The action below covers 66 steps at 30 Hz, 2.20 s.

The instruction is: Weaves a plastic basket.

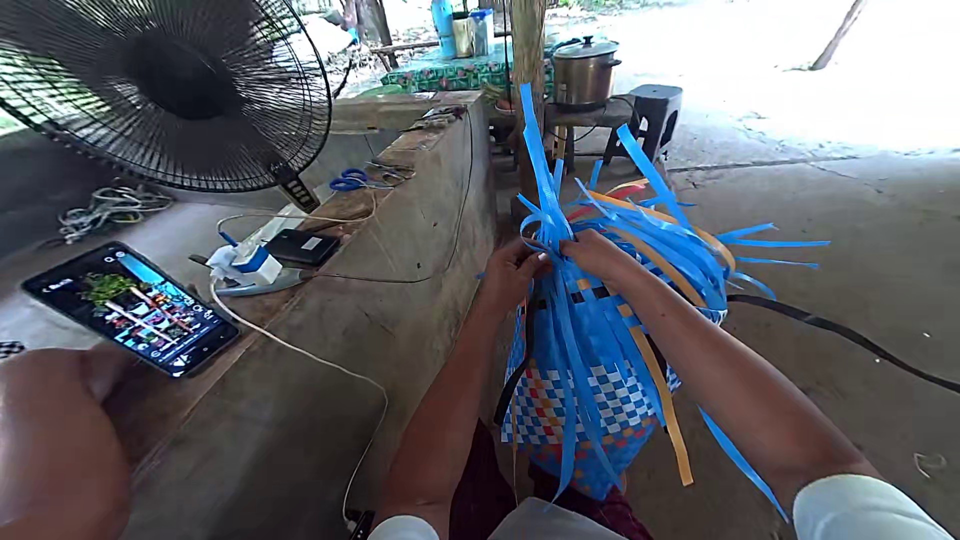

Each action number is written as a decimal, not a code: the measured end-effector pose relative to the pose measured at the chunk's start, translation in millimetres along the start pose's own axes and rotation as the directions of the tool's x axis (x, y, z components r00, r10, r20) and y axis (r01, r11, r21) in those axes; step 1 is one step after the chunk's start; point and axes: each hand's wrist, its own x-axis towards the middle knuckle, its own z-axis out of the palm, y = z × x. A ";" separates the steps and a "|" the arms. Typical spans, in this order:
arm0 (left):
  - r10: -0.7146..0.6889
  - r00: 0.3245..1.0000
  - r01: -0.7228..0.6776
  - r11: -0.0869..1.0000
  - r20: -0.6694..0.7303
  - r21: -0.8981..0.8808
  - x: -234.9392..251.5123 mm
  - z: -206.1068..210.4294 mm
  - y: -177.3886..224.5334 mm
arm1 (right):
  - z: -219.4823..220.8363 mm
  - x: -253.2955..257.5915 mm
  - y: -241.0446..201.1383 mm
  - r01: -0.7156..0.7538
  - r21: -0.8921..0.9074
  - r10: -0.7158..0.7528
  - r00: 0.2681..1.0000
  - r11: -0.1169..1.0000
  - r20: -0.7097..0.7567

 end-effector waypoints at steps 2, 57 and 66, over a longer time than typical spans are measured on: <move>-0.006 1.000 0.002 0.986 0.023 0.169 -1.6 6.2 -2.6 | 0.9 1.3 -0.3 0.000 0.005 0.000 1.000 1.000 0.013; -0.222 0.975 0.213 0.959 0.027 0.190 -29.2 19.8 17.1 | -11.2 -3.0 24.9 0.203 -0.132 -0.192 0.977 0.970 0.095; -0.428 0.863 0.087 0.649 0.267 0.756 -41.8 46.2 38.3 | -15.7 -16.7 18.5 0.131 -0.183 -0.115 0.989 0.974 0.095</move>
